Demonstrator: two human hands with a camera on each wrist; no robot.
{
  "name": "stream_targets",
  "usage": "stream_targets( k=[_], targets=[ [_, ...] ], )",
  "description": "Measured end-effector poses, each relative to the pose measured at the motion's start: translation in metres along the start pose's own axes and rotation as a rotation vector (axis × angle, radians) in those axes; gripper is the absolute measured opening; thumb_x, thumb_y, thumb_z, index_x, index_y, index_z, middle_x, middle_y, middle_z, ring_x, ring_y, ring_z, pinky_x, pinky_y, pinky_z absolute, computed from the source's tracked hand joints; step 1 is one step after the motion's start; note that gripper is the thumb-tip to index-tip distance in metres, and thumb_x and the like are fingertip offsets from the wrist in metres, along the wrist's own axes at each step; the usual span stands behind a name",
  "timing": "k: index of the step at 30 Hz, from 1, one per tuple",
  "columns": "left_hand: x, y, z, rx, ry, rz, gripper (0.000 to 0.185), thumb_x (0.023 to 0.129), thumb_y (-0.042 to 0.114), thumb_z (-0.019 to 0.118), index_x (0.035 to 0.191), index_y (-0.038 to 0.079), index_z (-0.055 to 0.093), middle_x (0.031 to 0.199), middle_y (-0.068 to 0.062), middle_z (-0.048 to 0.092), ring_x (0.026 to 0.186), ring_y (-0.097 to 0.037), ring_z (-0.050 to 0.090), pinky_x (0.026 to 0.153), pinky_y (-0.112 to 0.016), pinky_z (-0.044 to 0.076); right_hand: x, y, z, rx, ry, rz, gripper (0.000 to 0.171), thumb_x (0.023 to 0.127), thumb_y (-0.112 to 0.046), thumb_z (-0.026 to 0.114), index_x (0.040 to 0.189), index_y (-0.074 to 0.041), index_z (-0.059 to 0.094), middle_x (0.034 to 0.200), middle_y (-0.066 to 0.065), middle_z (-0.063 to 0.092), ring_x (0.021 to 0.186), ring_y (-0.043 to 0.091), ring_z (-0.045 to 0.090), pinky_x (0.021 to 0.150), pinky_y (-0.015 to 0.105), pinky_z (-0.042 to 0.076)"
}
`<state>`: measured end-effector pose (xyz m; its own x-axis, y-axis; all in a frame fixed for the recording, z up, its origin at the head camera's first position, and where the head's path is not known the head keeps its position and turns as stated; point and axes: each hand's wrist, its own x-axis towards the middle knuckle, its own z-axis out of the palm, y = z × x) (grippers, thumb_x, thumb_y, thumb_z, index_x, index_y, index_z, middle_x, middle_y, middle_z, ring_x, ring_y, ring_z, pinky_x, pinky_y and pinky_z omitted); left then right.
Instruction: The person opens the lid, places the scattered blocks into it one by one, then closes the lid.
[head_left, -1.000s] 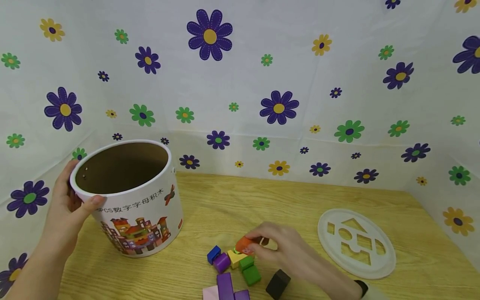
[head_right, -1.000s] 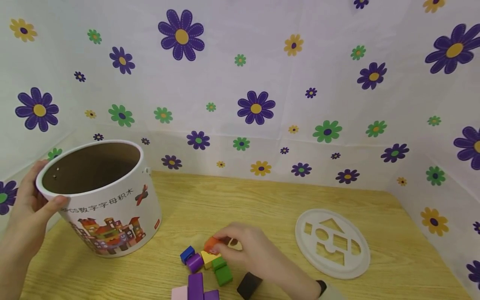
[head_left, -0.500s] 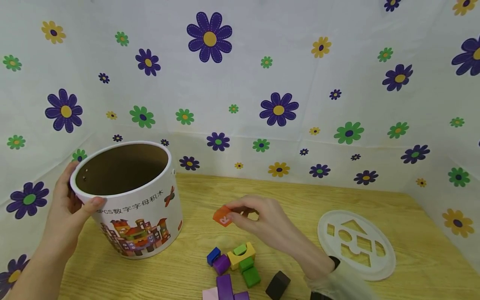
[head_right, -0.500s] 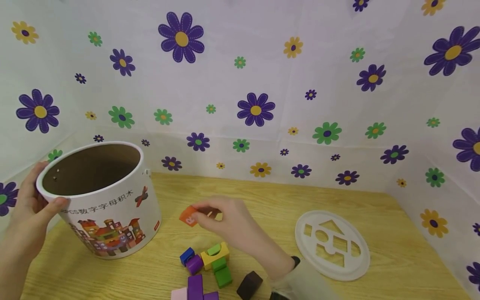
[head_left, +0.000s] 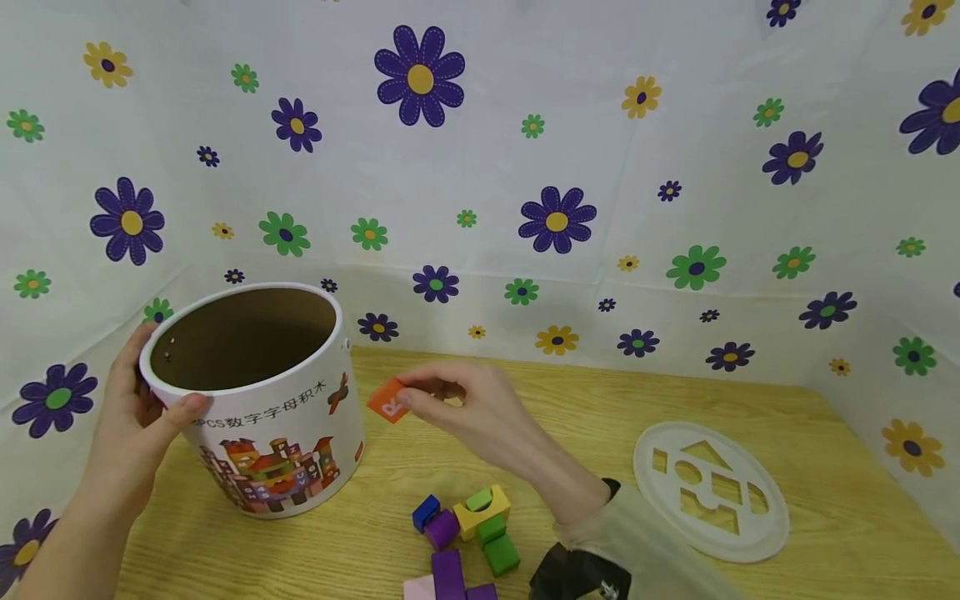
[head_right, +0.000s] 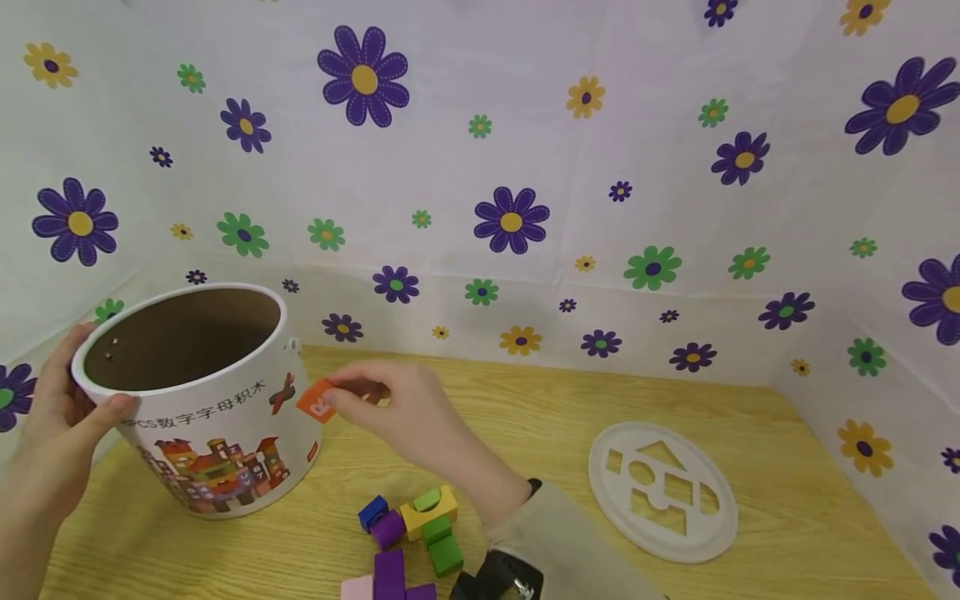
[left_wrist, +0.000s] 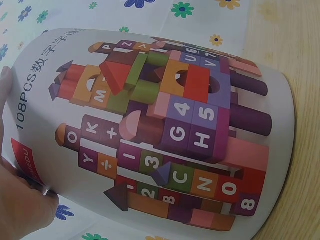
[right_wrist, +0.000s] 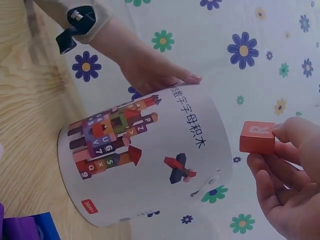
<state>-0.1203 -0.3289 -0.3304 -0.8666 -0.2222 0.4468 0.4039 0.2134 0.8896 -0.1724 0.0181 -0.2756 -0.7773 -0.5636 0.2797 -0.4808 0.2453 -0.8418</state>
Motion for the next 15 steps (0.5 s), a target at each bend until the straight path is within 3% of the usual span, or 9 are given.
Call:
stream_targets(
  k=[15],
  targets=[
    [0.0,-0.002,0.0,-0.038,0.0,0.009,0.079,0.092,-0.002,0.057,0.153,0.023,0.013,0.152,-0.01,0.013,0.14,-0.021,0.02,0.091,-0.006,0.038,0.041,-0.026,0.025,0.09,0.016,-0.192,0.023,0.092,-0.023,0.065,0.112,-0.012,0.07,0.098,-0.01,0.066,0.084,0.007,0.061,0.072,0.024,0.053]
  ],
)
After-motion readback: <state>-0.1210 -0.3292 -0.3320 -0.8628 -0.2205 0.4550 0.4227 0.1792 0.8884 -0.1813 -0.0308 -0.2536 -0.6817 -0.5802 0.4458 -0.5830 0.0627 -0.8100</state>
